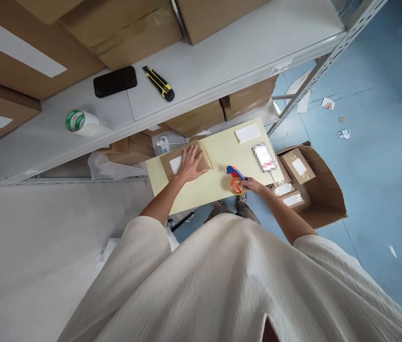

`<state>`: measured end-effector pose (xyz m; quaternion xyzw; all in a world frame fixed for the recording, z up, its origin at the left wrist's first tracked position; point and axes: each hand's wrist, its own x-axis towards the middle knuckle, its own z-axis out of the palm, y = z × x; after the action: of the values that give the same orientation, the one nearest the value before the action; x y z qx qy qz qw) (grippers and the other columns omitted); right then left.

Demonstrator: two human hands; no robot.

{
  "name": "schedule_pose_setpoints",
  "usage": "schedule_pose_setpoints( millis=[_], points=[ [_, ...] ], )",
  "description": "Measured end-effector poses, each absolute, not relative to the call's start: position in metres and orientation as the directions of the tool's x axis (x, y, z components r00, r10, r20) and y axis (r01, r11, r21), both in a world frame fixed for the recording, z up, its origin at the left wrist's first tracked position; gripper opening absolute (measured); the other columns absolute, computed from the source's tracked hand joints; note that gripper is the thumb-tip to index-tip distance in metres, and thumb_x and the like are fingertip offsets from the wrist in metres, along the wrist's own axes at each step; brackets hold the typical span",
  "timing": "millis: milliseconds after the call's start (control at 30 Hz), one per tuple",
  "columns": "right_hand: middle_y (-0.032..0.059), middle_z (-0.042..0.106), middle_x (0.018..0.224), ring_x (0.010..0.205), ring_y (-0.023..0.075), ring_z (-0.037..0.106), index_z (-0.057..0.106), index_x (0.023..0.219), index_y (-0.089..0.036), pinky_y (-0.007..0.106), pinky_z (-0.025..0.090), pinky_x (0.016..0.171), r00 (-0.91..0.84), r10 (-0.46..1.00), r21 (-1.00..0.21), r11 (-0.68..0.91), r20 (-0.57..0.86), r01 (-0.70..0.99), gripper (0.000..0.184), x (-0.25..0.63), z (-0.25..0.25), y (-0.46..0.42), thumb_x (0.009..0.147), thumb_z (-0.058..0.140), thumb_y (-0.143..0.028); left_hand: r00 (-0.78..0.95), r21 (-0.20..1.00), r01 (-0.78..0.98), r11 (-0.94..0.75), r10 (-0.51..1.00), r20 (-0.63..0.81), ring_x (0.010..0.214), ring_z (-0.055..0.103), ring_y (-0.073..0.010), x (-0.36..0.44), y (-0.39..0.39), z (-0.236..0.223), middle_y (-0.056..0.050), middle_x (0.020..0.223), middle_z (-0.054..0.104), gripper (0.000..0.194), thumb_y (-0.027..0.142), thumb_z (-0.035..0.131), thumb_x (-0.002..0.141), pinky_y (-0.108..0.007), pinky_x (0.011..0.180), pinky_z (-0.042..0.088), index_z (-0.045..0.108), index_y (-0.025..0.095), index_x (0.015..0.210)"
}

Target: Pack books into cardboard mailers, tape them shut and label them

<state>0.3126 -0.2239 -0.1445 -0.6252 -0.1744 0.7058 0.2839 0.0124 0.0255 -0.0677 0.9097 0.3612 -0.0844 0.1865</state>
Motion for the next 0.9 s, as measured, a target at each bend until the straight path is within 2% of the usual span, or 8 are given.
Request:
schedule_pose_setpoints(
  millis=[100,267,400,533,733,900],
  points=[
    [0.0062,0.081,0.096,0.09,0.0242,0.071,0.078,0.098,-0.023,0.031,0.055,0.073,-0.065,0.592,-0.567,-0.794,-0.803,-0.218,0.035,0.312,-0.14,-0.225,0.066,0.086,-0.036,0.778,0.267,0.618,-0.74,0.526,-0.343,0.182,-0.003,-0.0399,-0.003,0.033,-0.064,-0.015,0.197,0.006,0.112,0.078,0.065,0.1,-0.064,0.146,-0.005,0.025,0.021,0.188],
    [0.0066,0.08,0.095,0.088,0.0232,0.07,0.079,0.1,-0.021,0.03,0.054,0.072,-0.034,0.599,-0.57,-0.777,-0.8,-0.265,0.037,0.308,-0.135,-0.221,0.068,0.087,-0.036,0.71,0.247,0.702,-0.668,0.635,-0.303,0.183,-0.001,-0.0382,0.013,0.032,-0.072,-0.015,0.197,0.005,0.113,0.078,0.062,0.101,-0.062,0.146,-0.004,0.023,0.018,0.188],
    [0.0045,0.075,0.088,0.083,0.02,0.065,0.077,0.1,-0.02,0.028,0.049,0.069,0.022,0.601,-0.589,-0.775,-0.799,-0.23,0.038,0.297,-0.131,-0.206,0.069,0.086,-0.04,0.566,0.228,0.824,-0.519,0.775,-0.281,0.183,-0.002,-0.0378,0.047,0.016,-0.07,-0.015,0.196,0.003,0.112,0.078,0.056,0.105,-0.062,0.147,-0.003,0.019,0.014,0.188],
    [0.0052,0.075,0.093,0.087,0.0203,0.067,0.073,0.1,-0.022,0.028,0.052,0.073,0.03,0.585,-0.566,-0.769,-0.81,-0.298,0.04,0.279,-0.127,-0.186,0.069,0.086,-0.044,0.361,0.247,0.921,-0.302,0.899,-0.248,0.182,-0.006,-0.0387,0.087,0.004,-0.073,-0.014,0.197,0.005,0.11,0.079,0.052,0.106,-0.066,0.147,-0.001,0.015,0.016,0.189],
    [0.0044,0.072,0.091,0.087,0.0202,0.066,0.068,0.099,-0.023,0.027,0.054,0.074,0.097,0.585,-0.577,-0.738,-0.806,-0.35,0.041,0.269,-0.124,-0.167,0.071,0.084,-0.048,0.196,0.244,0.958,-0.151,0.965,-0.172,0.182,-0.002,-0.0403,0.118,0.004,-0.087,-0.015,0.196,0.011,0.107,0.079,0.047,0.107,-0.072,0.146,0.002,0.015,0.018,0.189],
    [0.0059,0.071,0.087,0.086,0.0217,0.065,0.071,0.099,-0.021,0.03,0.053,0.071,0.09,0.552,-0.553,-0.786,-0.829,-0.277,0.042,0.275,-0.118,-0.196,0.071,0.088,-0.047,0.078,0.241,0.969,-0.05,0.991,-0.11,0.183,-0.003,-0.0383,0.133,0.025,-0.096,-0.017,0.195,0.016,0.098,0.074,0.039,0.112,-0.077,0.144,0.009,0.016,0.018,0.189]
  ],
)
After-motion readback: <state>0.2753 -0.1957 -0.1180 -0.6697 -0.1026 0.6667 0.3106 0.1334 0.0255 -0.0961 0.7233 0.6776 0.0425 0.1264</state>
